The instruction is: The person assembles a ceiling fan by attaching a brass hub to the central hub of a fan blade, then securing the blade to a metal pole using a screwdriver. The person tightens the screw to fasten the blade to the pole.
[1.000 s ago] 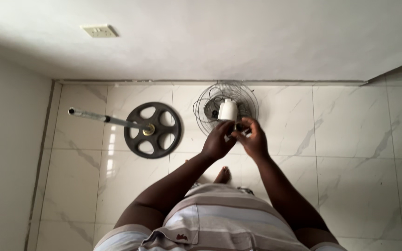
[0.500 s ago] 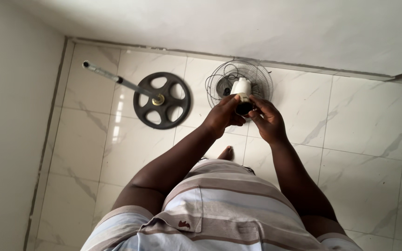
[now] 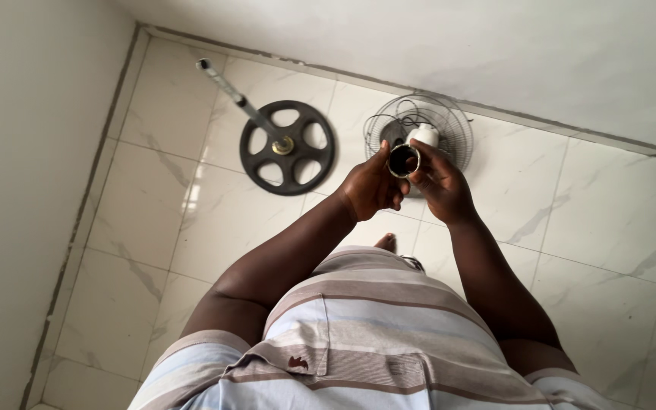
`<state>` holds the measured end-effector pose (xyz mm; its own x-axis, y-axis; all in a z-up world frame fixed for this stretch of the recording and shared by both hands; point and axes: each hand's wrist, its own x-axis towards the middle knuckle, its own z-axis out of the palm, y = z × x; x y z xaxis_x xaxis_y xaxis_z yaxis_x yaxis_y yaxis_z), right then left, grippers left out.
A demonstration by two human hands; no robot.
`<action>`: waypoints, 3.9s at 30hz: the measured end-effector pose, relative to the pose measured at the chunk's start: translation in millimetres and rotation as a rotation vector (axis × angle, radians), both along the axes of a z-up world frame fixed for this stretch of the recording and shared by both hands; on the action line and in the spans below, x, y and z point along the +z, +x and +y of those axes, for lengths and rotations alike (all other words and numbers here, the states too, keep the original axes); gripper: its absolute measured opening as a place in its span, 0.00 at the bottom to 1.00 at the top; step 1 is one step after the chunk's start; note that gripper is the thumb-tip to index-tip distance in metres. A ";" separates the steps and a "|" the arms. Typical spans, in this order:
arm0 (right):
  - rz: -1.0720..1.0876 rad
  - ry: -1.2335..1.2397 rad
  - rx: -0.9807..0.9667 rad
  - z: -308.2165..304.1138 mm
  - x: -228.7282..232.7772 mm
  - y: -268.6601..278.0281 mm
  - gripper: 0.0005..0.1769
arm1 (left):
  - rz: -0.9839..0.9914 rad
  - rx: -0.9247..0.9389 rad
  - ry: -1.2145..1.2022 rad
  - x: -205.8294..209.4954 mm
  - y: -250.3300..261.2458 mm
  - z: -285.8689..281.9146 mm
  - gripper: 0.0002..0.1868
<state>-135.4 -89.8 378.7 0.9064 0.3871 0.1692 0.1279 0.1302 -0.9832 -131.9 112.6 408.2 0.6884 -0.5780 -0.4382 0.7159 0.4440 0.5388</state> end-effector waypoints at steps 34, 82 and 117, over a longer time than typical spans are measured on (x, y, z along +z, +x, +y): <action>0.617 0.357 -0.101 313.2 5.4 9.1 0.31 | 0.157 0.584 0.218 -19.8 -70.9 341.6 0.14; 1.166 0.391 -0.260 381.7 -99.4 206.4 0.07 | -0.574 -0.409 1.342 -76.5 223.2 410.2 0.30; 1.043 -0.260 -0.047 410.2 -255.6 191.6 0.43 | -0.282 0.278 1.215 -95.0 229.2 429.9 0.19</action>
<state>56.2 320.4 123.1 0.5711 0.2609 -0.7783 -0.7903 -0.0816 -0.6073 97.4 542.5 313.2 0.8762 0.2677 -0.4009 0.4735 -0.3226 0.8196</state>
